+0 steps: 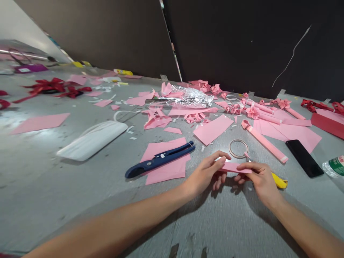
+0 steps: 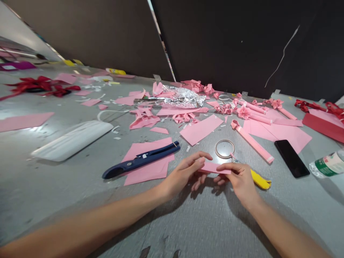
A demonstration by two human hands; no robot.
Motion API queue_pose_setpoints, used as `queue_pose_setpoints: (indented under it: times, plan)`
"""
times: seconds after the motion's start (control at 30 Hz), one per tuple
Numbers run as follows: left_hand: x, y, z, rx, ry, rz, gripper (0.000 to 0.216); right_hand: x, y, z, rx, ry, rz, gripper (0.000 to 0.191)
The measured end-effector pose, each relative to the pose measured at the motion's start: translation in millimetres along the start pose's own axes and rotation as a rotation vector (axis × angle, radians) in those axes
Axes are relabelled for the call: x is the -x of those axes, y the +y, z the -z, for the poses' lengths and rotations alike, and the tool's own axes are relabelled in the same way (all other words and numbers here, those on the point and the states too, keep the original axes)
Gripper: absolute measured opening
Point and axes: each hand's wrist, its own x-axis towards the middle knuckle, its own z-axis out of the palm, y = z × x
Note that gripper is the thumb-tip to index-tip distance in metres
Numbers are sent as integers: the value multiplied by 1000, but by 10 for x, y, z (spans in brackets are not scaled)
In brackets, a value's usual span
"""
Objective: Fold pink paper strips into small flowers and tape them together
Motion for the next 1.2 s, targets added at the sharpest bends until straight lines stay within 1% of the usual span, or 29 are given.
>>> queue_pose_setpoints:
  times: [0.2, 0.37, 0.5, 0.6, 0.73, 0.87, 0.93, 1.03, 1.2]
  plan:
    - [7, 32, -9, -36, 6, -4, 47, 12, -3, -15, 15, -13, 1, 10]
    - [4, 10, -32, -19, 1, -11, 53, -5, 19, -1, 14, -14, -4, 11]
    - [-4, -18, -40, -69, 22, -34, 51, -4, 23, -11, 1, -47, -22, 14]
    - [-6, -14, -40, -93, 59, -57, 48, 8, 14, -21, -3, -80, -34, 21]
    - [-6, -2, -34, -112, 83, -82, 46, 25, 2, -19, -23, -108, -62, 40]
    - [5, -13, -37, -132, 91, -97, 43, 20, 19, -12, -54, -69, -80, 59]
    - [17, -22, -45, -152, 91, -95, 41, 9, 42, -11, -41, -49, -82, 56]
    - [34, -28, -53, -174, 97, -86, 43, -7, 75, -11, -9, -64, -69, 47]
    - [27, -30, -49, -147, 107, -93, 42, -15, 88, -4, 1, -41, -55, 46]
